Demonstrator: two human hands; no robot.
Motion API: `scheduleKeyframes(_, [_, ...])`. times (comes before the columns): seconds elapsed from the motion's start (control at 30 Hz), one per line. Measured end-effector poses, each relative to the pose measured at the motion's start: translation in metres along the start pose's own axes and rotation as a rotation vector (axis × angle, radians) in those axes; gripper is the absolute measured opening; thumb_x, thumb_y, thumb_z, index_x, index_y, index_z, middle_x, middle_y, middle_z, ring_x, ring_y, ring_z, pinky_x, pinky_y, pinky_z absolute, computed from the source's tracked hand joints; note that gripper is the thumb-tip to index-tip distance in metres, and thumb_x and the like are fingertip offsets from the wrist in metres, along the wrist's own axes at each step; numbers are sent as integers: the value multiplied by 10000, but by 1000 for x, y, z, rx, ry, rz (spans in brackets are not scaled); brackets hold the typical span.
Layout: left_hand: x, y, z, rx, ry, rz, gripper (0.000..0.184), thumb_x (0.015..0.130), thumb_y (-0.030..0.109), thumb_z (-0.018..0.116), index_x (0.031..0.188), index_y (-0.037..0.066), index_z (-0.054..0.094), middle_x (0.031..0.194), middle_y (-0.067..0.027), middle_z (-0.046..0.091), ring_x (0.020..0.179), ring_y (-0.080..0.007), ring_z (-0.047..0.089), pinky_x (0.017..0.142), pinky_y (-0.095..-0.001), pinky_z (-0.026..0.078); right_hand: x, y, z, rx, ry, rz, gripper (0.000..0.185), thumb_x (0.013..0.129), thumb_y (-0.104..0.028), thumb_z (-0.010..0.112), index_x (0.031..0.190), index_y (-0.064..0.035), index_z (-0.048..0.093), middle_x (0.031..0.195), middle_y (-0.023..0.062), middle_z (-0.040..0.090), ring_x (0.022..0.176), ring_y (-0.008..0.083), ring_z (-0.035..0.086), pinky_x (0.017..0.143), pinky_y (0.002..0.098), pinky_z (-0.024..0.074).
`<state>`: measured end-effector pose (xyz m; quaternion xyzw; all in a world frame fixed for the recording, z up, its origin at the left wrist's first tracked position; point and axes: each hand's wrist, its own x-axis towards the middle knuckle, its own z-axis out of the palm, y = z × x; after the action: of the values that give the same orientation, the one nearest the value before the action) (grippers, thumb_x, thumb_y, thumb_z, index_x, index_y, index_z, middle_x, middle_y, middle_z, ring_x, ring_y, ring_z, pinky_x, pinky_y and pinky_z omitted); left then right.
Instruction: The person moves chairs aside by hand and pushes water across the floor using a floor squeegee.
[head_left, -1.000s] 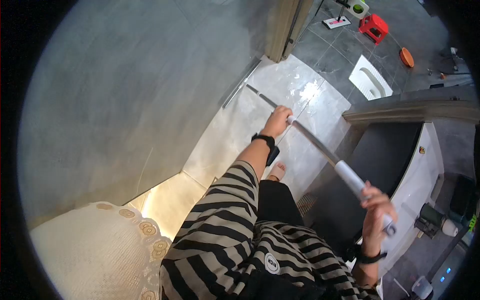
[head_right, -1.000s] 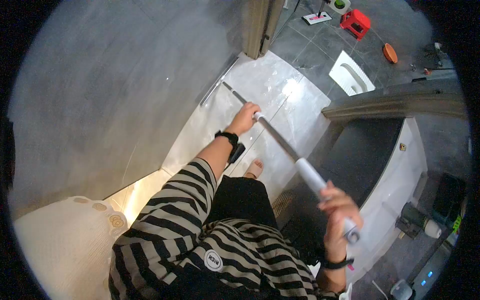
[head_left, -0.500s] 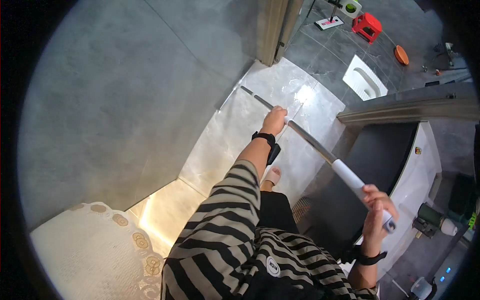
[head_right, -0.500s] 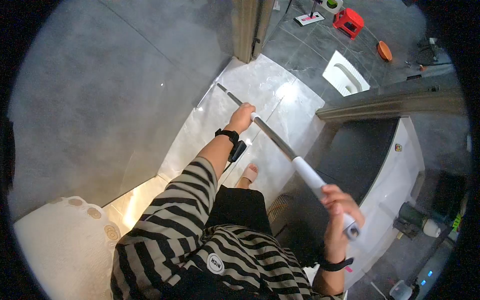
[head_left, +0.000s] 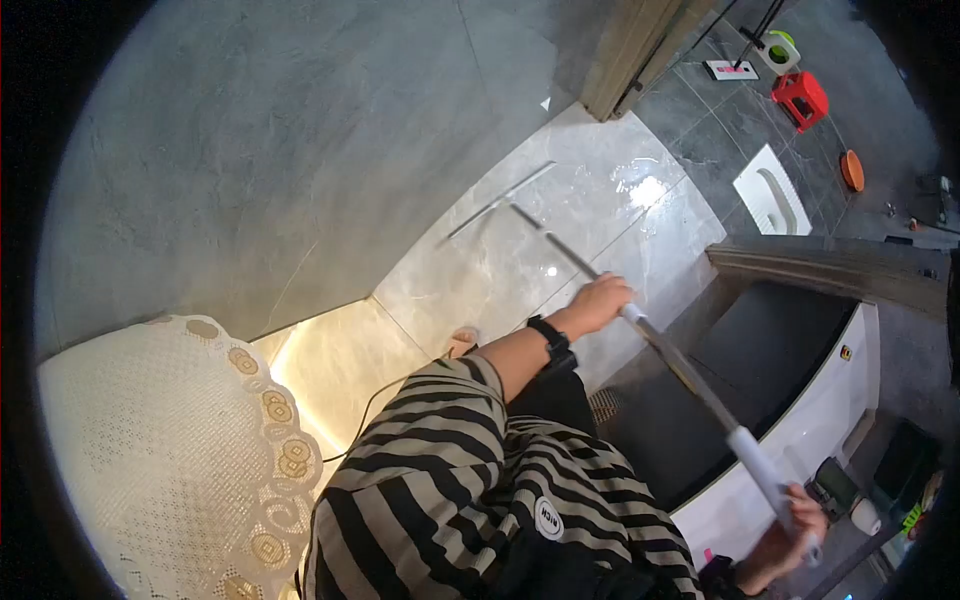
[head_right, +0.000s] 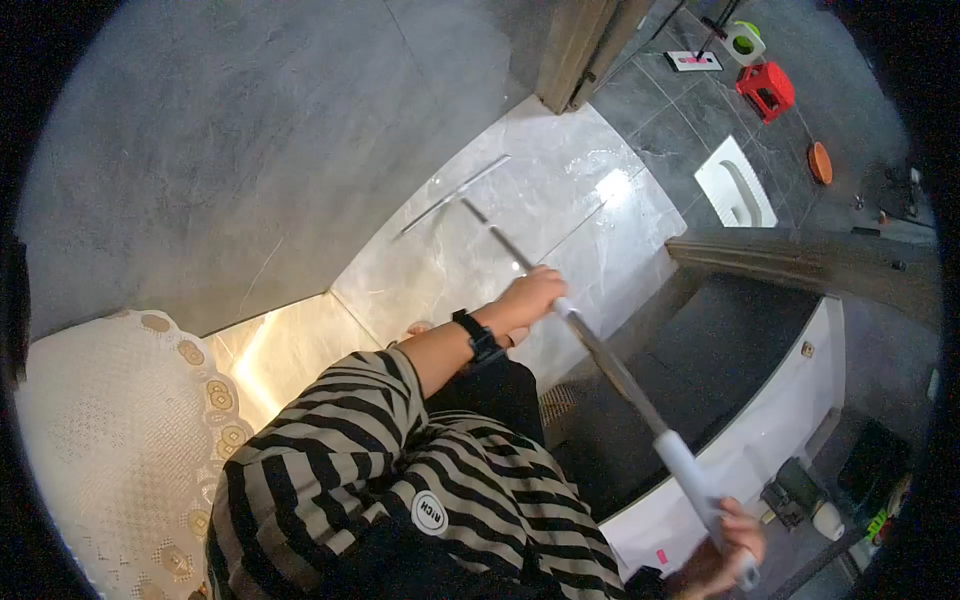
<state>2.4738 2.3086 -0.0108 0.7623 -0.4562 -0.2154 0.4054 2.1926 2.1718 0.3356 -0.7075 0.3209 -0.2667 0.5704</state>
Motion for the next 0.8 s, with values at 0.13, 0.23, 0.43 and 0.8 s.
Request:
scheduleKeyframes(0.13, [-49,-75,-24,52,-88,-206,125,697,5,561,799,73,584,857,-105,542,931,-297,502,770,-380,432,-11,52,82,-1,-151,12,187,851,-186,592,783,-30,515,828,138,587,922,343,587,869,517,427])
scheduleKeyframes(0.23, [-59,-86,-16,75,-56,-174,111,710,7,559,798,69,583,857,-99,546,936,-293,498,776,-375,429,-16,44,100,-27,-139,37,183,856,-174,575,775,-23,510,812,138,581,859,329,593,859,510,431])
scheduleKeyframes(0.43, [-59,-18,-34,9,-125,-129,76,685,41,593,745,63,552,847,-101,551,923,-311,496,768,-381,435,-14,-25,52,-168,-80,-5,333,854,-306,557,715,-14,481,777,126,521,873,301,547,848,457,422])
scheduleKeyframes(0.8, [-115,-99,-22,-56,230,-141,150,724,89,637,691,41,500,764,-139,518,798,-335,485,711,-396,406,6,2,137,-148,-322,48,230,802,-204,636,759,-12,516,689,137,575,739,302,598,815,508,461])
